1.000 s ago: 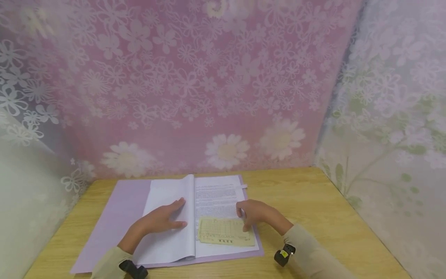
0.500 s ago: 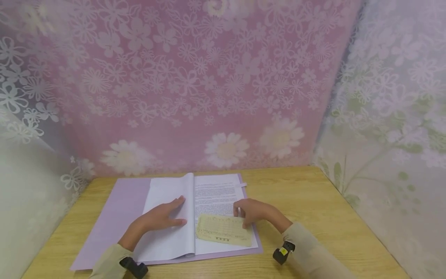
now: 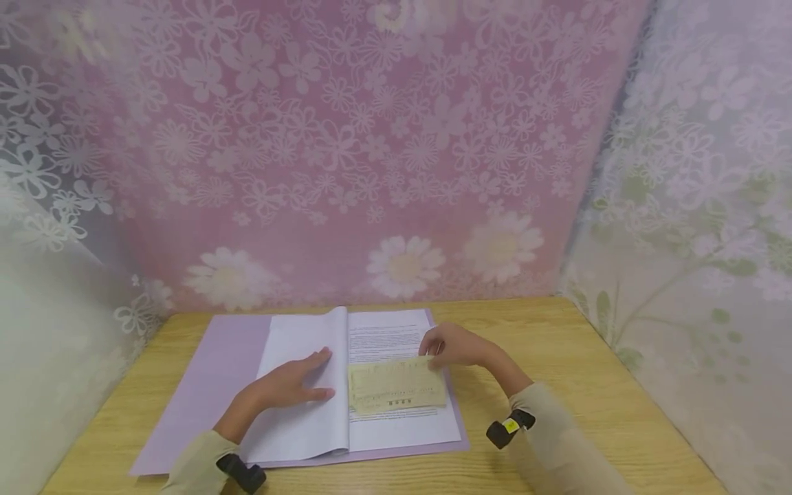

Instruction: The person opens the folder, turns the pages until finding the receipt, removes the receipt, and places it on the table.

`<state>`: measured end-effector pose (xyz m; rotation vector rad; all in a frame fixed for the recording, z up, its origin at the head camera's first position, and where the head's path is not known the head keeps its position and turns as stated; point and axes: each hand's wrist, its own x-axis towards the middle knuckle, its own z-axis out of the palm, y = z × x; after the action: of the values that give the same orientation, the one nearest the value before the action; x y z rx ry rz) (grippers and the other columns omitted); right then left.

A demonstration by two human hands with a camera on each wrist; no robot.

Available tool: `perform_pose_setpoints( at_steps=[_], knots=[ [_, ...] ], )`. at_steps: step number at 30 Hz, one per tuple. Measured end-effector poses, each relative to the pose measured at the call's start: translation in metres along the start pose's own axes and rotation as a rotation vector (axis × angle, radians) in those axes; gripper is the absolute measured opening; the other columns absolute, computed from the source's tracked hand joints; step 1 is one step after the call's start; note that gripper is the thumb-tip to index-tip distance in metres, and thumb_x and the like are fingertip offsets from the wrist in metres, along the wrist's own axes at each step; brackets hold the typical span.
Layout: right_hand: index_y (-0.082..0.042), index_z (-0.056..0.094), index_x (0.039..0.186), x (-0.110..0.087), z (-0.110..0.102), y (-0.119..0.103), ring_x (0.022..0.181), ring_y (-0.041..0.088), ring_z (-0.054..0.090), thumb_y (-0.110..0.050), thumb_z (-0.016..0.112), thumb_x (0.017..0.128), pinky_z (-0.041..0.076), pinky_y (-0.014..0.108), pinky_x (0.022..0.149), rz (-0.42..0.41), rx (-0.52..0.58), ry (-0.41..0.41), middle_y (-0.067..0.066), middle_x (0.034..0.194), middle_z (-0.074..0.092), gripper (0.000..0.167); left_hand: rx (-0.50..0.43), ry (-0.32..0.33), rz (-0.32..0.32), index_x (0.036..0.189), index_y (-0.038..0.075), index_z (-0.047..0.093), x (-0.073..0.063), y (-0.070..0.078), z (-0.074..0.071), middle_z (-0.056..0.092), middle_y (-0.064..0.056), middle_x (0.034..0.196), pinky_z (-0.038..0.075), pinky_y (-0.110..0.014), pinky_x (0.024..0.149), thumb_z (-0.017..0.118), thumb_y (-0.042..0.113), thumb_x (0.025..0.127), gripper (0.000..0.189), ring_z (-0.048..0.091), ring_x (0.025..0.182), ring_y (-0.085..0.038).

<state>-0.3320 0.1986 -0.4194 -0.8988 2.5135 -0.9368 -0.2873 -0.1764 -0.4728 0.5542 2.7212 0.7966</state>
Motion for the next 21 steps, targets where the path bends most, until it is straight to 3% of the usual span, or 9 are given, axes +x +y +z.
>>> perform_pose_setpoints(
  at_steps=[7,13,21],
  knots=[
    [0.001,0.067,0.12,-0.008,-0.02,0.013,0.088,0.019,0.066,-0.016,0.073,0.094,0.059,0.045,0.076,0.104,0.184,0.138,0.015,0.108,0.07,0.032,-0.012,-0.011,0.023,0.159,0.004,0.032,-0.001,0.001,-0.001,0.029,-0.016,0.167,0.028,-0.053,0.124,0.073,0.05,0.091,0.092,0.027,0.155,-0.036],
    [0.003,0.065,0.127,-0.019,-0.037,0.033,0.092,0.017,0.066,-0.022,0.074,0.095,0.058,0.038,0.079,0.174,0.243,0.259,0.017,0.113,0.07,0.042,-0.002,-0.004,0.01,0.16,0.006,0.032,0.0,0.0,0.0,0.029,-0.014,0.167,0.029,-0.052,0.124,0.073,0.049,0.091,0.091,0.028,0.155,-0.033],
    [0.008,0.054,0.139,-0.04,-0.063,0.061,0.105,0.014,0.066,-0.029,0.068,0.1,0.056,0.036,0.09,0.237,0.279,0.302,0.022,0.13,0.065,0.056,-0.015,0.003,0.017,0.159,0.005,0.032,0.001,-0.001,0.001,0.029,-0.015,0.167,0.029,-0.052,0.124,0.074,0.049,0.091,0.091,0.028,0.155,-0.034]
  ],
)
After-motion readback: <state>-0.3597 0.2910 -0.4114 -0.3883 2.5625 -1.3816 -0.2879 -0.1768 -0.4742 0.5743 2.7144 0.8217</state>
